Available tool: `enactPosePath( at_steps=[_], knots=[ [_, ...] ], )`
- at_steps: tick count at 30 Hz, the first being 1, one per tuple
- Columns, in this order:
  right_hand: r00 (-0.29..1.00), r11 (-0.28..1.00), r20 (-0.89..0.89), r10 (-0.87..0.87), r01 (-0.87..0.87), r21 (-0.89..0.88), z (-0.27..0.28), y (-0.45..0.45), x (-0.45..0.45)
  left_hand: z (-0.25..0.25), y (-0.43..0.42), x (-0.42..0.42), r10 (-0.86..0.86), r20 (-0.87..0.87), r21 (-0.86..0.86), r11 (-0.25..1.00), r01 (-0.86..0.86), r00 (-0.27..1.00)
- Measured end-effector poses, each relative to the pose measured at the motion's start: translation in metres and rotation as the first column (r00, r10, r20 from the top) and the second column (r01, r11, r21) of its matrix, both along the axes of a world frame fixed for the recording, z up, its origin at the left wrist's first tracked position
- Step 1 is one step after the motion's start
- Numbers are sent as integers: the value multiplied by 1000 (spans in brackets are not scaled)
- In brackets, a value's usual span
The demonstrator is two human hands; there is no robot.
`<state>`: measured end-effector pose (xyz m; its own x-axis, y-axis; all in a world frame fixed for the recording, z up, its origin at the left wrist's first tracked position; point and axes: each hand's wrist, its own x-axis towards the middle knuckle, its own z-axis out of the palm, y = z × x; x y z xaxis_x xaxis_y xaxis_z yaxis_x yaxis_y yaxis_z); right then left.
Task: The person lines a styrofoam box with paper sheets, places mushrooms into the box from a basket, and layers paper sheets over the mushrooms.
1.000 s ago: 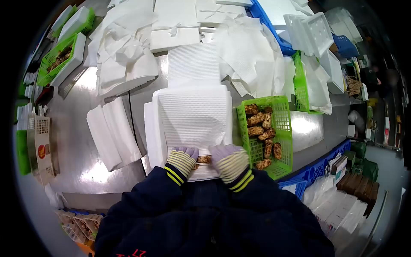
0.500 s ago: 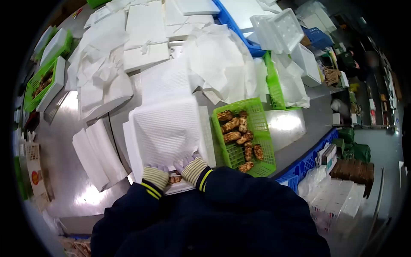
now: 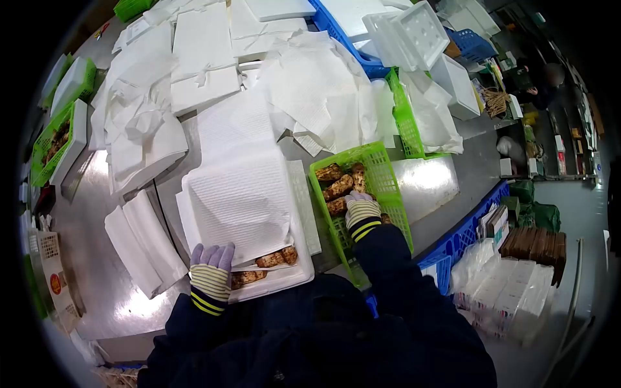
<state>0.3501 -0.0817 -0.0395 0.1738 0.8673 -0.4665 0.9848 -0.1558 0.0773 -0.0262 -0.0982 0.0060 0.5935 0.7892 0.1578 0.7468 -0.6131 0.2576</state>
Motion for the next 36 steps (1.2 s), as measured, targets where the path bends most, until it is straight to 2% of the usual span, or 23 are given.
enactPosePath(
  at_steps=[1, 3, 4, 7, 9, 11, 13, 15, 16, 18, 19, 20, 21, 22, 23, 24, 25, 27, 29, 31, 33, 34, 36],
  knots=[
    [995, 995, 0, 100, -100, -11, -23, 1, 10, 3, 3, 2, 17, 45, -5, 1000, -17, 999],
    [992, 967, 72, 100, -80, -242, -11, 20, 2, 3, 5, 3, 55, 58, 3, 998, -56, 997],
    [990, 964, 100, 100, -71, -257, 1, 25, -4, 3, 5, 1, 55, 84, 5, 998, -56, 995],
    [997, 882, 30, 71, -49, -469, 22, 37, -5, 4, 7, -10, 97, 137, 13, 995, -100, 986],
    [999, 907, -11, 34, -36, -421, 11, 31, 2, 12, 9, -16, 152, 138, -3, 988, -153, 979],
    [979, 958, -197, -42, -16, -286, 19, 17, 12, 14, 9, -31, 202, 146, -28, 979, -200, 968],
    [970, 979, -190, -154, 124, -161, 26, 6, 24, 11, 5, -49, 268, 172, -21, 963, -268, 948],
    [909, 966, -340, -242, 260, 9, 58, -6, 20, -5, -3, -66, 319, 204, 29, 943, -331, 925],
    [853, 954, -514, -90, 223, 203, 82, -13, 1, -1, -3, -65, 338, 223, 1, 938, -347, 914],
    [800, 933, -537, 267, -77, 350, 105, -8, -49, -4, 0, -64, 348, 253, -66, 937, -343, 903],
    [735, 949, -613, 289, -134, 287, 104, -3, -76, -11, 4, -62, 346, 269, -101, 938, -331, 899],
    [753, 955, -599, 272, -288, 71, 105, 10, -107, 3, 12, -48, 329, 234, -124, 944, -307, 915],
    [721, 938, -610, 330, -322, 126, 87, 10, -132, 13, 16, -34, 267, 342, -9, 960, -281, 901],
    [691, 919, -617, 376, -365, 152, 64, 11, -151, 15, 19, -27, 261, 332, -10, 962, -273, 907],
    [703, 904, -602, 377, -421, 75, 61, 16, -170, 16, 20, -23, 255, 320, -15, 964, -265, 912],
    [665, 886, -608, 434, -438, 153, 41, 16, -182, 12, 18, -21, 257, 322, 41, 958, -284, 911],
    [645, 874, -626, 439, -468, 131, 25, 12, -188, 10, 16, -22, 261, 290, 8, 962, -275, 921],
    [526, 850, -714, 463, -493, 187, 17, 6, -188, 5, 13, -24, 268, 263, -3, 961, -277, 927],
    [391, 885, -836, 386, -413, 216, 18, 4, -173, 0, 10, -24, 264, 254, 12, 961, -276, 930],
    [433, 901, -820, 374, -380, 210, 32, 2, -156, -5, 7, -23, 243, 188, 50, 965, -256, 952],
    [578, 793, -546, 607, -389, 470, 41, -6, -153, -9, 3, -11, 142, 207, 112, 979, -168, 968],
    [617, 782, -482, 623, -519, 346, 48, -10, -144, -10, 2, -5, 114, 112, 27, 993, -117, 987],
    [625, 714, -347, 699, -585, 383, 42, -21, -143, -20, 3, 10, 46, -30, -87, 995, -48, 998]
  ],
)
